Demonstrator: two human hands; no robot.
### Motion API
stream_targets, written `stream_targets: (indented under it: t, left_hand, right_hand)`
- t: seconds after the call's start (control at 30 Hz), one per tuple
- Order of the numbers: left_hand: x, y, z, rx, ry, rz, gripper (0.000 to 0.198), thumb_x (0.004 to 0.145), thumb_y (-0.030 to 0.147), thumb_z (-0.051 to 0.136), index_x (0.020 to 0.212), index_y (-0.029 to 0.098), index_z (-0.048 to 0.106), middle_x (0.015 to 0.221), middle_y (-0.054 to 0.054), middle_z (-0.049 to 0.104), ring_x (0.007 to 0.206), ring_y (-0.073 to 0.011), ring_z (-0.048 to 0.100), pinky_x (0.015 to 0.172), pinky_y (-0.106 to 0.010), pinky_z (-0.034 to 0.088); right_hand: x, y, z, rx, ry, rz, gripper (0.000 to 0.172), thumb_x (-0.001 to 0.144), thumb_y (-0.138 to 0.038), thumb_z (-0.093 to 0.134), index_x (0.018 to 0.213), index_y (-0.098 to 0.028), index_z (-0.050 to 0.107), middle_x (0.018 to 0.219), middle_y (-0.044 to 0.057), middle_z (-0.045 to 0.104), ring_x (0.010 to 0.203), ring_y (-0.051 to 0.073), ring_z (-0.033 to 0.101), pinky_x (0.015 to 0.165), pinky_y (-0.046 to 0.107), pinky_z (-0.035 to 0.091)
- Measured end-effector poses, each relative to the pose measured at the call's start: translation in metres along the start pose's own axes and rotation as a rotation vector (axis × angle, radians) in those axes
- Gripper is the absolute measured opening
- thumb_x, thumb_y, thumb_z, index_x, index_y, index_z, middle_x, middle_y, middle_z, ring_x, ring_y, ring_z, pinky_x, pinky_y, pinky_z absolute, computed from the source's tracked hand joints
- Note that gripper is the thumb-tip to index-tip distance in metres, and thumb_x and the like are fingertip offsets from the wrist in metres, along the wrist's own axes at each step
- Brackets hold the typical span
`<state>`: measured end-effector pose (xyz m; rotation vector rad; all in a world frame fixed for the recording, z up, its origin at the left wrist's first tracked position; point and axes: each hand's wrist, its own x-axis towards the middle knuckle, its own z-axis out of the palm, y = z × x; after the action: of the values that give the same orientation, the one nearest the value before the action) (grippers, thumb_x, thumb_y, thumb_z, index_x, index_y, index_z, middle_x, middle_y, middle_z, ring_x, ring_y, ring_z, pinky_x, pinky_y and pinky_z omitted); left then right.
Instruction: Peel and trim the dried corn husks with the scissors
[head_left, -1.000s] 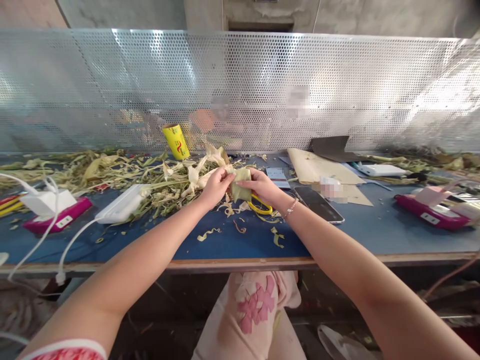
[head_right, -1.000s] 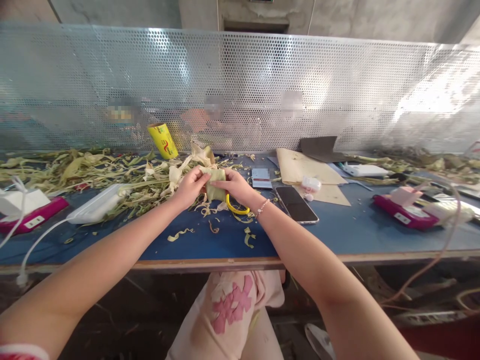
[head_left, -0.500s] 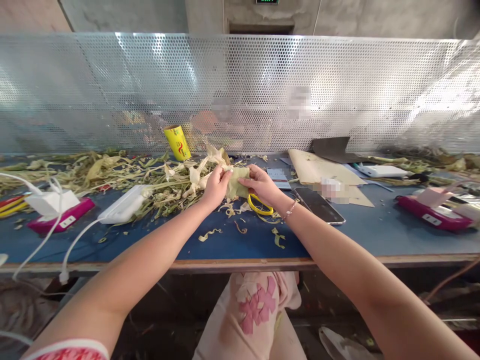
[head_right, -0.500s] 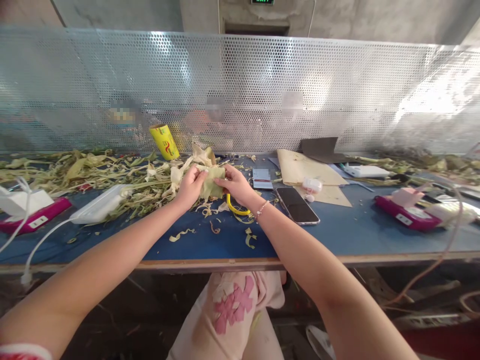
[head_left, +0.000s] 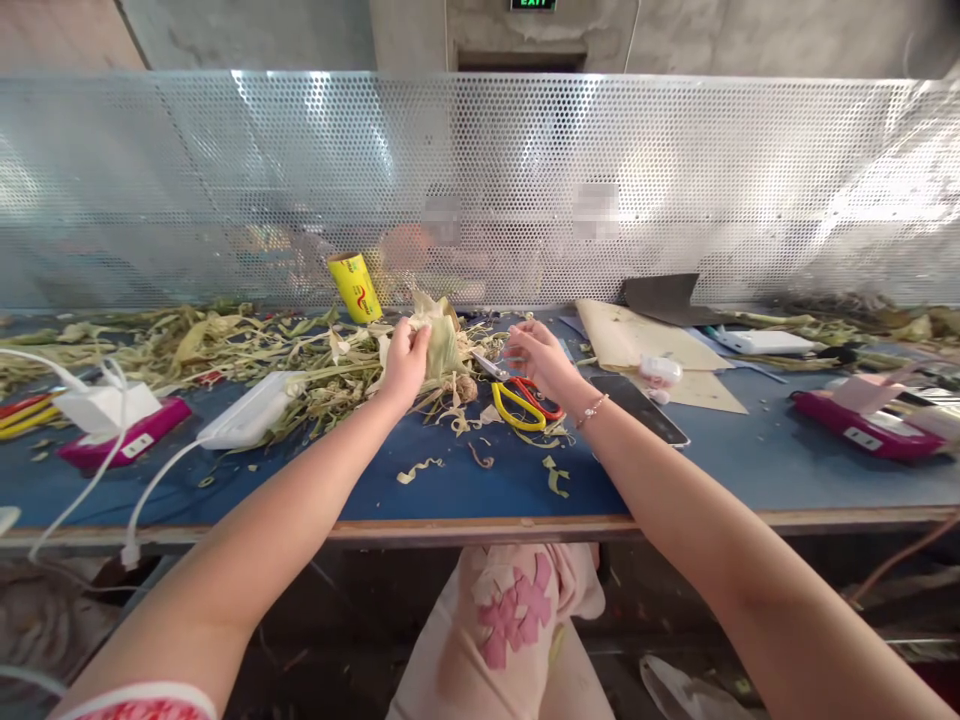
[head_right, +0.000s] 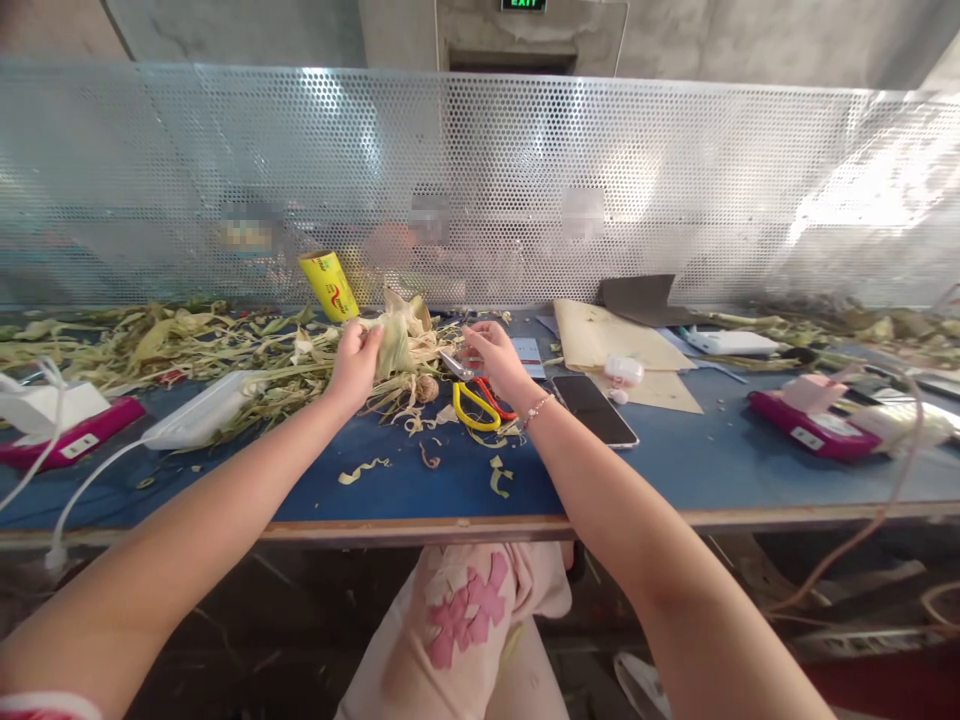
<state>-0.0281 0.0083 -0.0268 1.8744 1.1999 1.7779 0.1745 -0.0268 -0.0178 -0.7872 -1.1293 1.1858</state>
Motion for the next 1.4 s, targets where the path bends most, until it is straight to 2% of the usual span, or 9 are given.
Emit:
stream_targets:
  t: [0.1,0.17,0.3,0.47,0.7,0.87,1.03,1.2,1.4]
  left_hand:
    - [-0.011,0.014,0.006,0.006,-0.154,0.072,0.022,0.084,0.039,0.046,0.075,0.021,0.039,0.060,0.004,0.042,0.056,-0.0106,0.045,0.056,-0.023,0.035]
    - [-0.020,0.024,0.010,0.065,-0.235,0.133,0.022,0.085,0.037,0.046,0.071,0.021,0.036,0.056,0.004,0.041,0.052,-0.0106,0.044,0.052,-0.023,0.034]
    - [-0.029,0.034,0.011,0.210,-0.246,0.287,0.022,0.084,0.028,0.047,0.069,0.021,0.033,0.049,0.006,0.035,0.046,-0.0102,0.040,0.049,-0.023,0.030]
    - [-0.024,0.034,0.008,0.282,-0.231,0.346,0.021,0.082,0.018,0.047,0.068,0.021,0.031,0.048,0.007,0.032,0.045,-0.0095,0.038,0.049,-0.023,0.027]
    - [-0.023,0.034,0.012,0.187,-0.201,0.170,0.024,0.081,0.021,0.049,0.065,0.021,0.030,0.047,0.007,0.032,0.044,-0.0094,0.037,0.049,-0.023,0.027]
    - [-0.021,0.030,0.013,0.091,-0.169,0.103,0.028,0.080,0.029,0.051,0.065,0.022,0.028,0.048,0.007,0.030,0.044,-0.0092,0.032,0.048,-0.024,0.025]
    - [-0.020,0.032,0.012,0.088,-0.177,0.080,0.027,0.080,0.023,0.049,0.064,0.022,0.027,0.048,0.007,0.029,0.043,-0.0095,0.031,0.049,-0.025,0.025]
    - [-0.021,0.039,0.008,0.108,-0.214,0.087,0.029,0.080,0.018,0.049,0.063,0.022,0.026,0.047,0.007,0.028,0.043,-0.0092,0.030,0.049,-0.025,0.023]
    - [-0.022,0.034,0.009,0.043,-0.255,-0.006,0.029,0.078,0.028,0.054,0.062,0.021,0.032,0.050,0.006,0.032,0.047,-0.0097,0.036,0.050,-0.025,0.029]
  right_hand:
    - [-0.009,0.000,0.010,0.085,-0.198,0.081,0.034,0.063,-0.037,0.070,0.088,-0.022,0.052,0.083,-0.001,0.061,0.076,0.010,0.060,0.067,0.024,0.049]
    - [-0.015,0.002,0.020,0.113,-0.341,0.100,0.035,0.064,-0.036,0.070,0.091,-0.022,0.054,0.091,0.001,0.063,0.082,0.013,0.060,0.071,0.027,0.050]
    - [-0.021,0.009,0.031,0.123,-0.461,0.129,0.038,0.057,-0.033,0.076,0.087,-0.021,0.057,0.092,0.003,0.065,0.085,0.017,0.061,0.073,0.031,0.052]
    - [-0.016,0.012,0.028,0.069,-0.400,0.105,0.033,0.056,-0.035,0.076,0.081,-0.019,0.061,0.083,0.003,0.067,0.074,0.015,0.062,0.068,0.030,0.052]
    - [-0.012,0.008,0.024,-0.006,-0.147,0.082,0.036,0.045,-0.034,0.080,0.064,-0.017,0.054,0.061,-0.005,0.056,0.053,0.007,0.051,0.051,0.023,0.046]
    - [-0.010,0.003,0.020,-0.023,-0.056,0.075,0.040,0.045,-0.036,0.079,0.060,-0.018,0.047,0.055,-0.007,0.049,0.049,0.006,0.046,0.044,0.020,0.042]
    - [-0.008,0.005,0.018,-0.029,-0.064,0.053,0.041,0.047,-0.035,0.079,0.060,-0.018,0.045,0.054,-0.008,0.046,0.048,0.004,0.043,0.044,0.019,0.039]
    - [-0.009,0.006,0.018,0.002,-0.146,0.039,0.038,0.050,-0.033,0.077,0.064,-0.018,0.046,0.058,-0.007,0.047,0.050,0.004,0.042,0.047,0.018,0.036]
    - [-0.011,0.007,0.017,-0.148,-0.228,-0.044,0.030,0.060,-0.037,0.070,0.074,-0.020,0.049,0.064,-0.006,0.050,0.054,0.006,0.045,0.049,0.020,0.037]
